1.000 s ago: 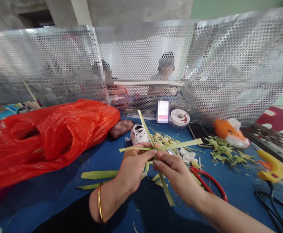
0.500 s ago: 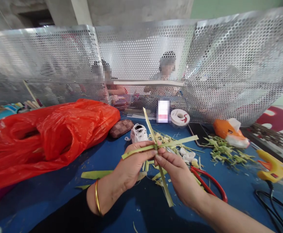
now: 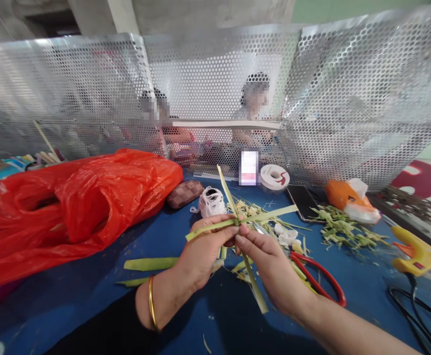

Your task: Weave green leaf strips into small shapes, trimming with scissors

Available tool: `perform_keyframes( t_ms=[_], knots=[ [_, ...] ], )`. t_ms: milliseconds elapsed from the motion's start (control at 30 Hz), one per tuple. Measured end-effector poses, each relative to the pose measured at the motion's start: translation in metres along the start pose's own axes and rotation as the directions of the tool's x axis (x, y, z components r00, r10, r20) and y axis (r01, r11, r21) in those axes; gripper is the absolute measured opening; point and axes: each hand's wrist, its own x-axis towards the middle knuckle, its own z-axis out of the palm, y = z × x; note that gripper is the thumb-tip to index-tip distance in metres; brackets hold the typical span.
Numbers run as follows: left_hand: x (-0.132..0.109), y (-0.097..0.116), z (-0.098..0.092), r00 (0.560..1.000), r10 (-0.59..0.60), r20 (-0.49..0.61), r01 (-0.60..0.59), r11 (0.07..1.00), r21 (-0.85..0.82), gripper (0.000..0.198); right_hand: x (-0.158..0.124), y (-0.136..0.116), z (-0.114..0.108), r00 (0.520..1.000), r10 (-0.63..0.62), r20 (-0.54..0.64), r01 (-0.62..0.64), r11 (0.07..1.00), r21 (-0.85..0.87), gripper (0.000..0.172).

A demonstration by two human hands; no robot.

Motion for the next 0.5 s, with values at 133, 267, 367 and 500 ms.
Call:
perform_keyframes(
  t_ms=[133, 267, 367, 500],
  knots=[
    [-0.0019, -0.0033, 0.0018, 0.999, 0.023, -0.029, -0.023, 1.0, -0.006, 0.022, -0.0007, 0.0026, 0.0013, 0.999, -0.041, 0.008, 0.042, 0.997, -0.058, 0.03],
    [-0.0044, -0.0031, 0.002, 0.999, 0.035, 0.023, -0.035, 0.999, -0.004, 0.019, -0.0019, 0.0013, 0.0014, 0.996, -0.084, 0.013, 0.085, 0.99, -0.115, 0.031],
    [-0.0057, -0.0025, 0.0024, 0.999, 0.029, 0.016, -0.028, 1.0, -0.011, 0.02, -0.0032, 0.0016, 0.0014, 0.995, -0.102, 0.004, 0.102, 0.982, -0.158, 0.031],
    [-0.0055, -0.0034, 0.0022, 0.999, 0.031, -0.028, -0.032, 0.999, -0.022, 0.027, -0.0049, 0.0051, 0.0039, 0.994, -0.108, -0.003, 0.106, 0.978, -0.179, 0.029]
  ],
)
